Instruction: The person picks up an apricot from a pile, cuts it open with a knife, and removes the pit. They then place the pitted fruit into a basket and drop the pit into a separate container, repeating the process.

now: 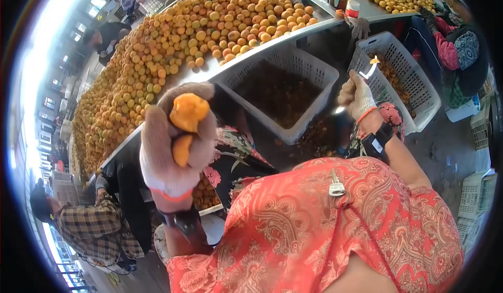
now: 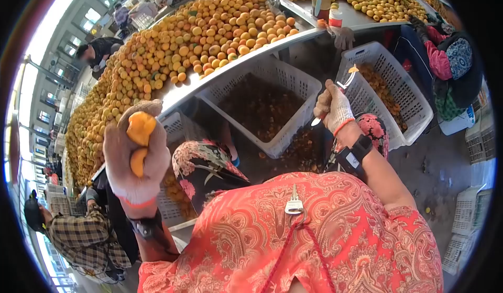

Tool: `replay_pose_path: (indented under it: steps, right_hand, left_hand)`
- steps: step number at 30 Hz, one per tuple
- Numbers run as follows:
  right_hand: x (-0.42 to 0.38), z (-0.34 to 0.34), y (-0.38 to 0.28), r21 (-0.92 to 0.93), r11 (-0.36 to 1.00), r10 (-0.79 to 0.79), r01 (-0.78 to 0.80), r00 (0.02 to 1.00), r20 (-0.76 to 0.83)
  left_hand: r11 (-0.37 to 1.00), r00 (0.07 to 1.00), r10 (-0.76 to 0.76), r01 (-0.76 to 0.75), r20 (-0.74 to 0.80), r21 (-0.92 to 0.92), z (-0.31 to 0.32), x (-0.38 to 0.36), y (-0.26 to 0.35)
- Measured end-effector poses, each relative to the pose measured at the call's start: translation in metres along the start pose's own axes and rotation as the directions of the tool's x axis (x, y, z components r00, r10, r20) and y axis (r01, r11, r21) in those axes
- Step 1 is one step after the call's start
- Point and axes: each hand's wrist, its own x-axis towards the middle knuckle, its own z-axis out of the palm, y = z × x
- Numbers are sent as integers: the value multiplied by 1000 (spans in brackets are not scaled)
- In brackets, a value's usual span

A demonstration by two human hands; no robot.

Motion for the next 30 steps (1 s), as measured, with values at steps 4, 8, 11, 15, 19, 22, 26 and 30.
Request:
replay_pose_path:
  steps: [4,8,11,15,19,22,26,30]
  right_hand:
    - [3,-2,4,-31,999,24,-24,1000,-3]
    - [6,-7,6,-46,998,42,-41,999,30]
    - [1,2,8,-108,994,29,-33,999,-36]
    - [4,-1,11,-107,994,14,-15,1000,-14]
    - [7,-8,11,-134,991,11,-7,999,32]
    - [13,-4,6,-192,981,-9,9,1000,0]
    - [9,19,-4,-203,979,-2,16,998,68]
    - [9,36,-16,-334,942,70,-28,991,114]
  left_hand:
    - [943,970,-40,117,-241,312,-51,-21,-29]
    - [928,761,-325,372,-561,-33,-153,-36,-71]
    - [925,618,-335,359,-711,-123,-181,-57,-80]
    - [894,651,-430,212,-625,-394,-251,-90,-120]
    - [811,527,-325,582,-785,54,-336,-105,-175]
    - [854,497,-248,517,-831,54,-279,-60,-125]
    - [960,844,-214,274,-492,52,-234,25,-86]
    - [962,964,-176,211,-201,174,-164,131,-89]
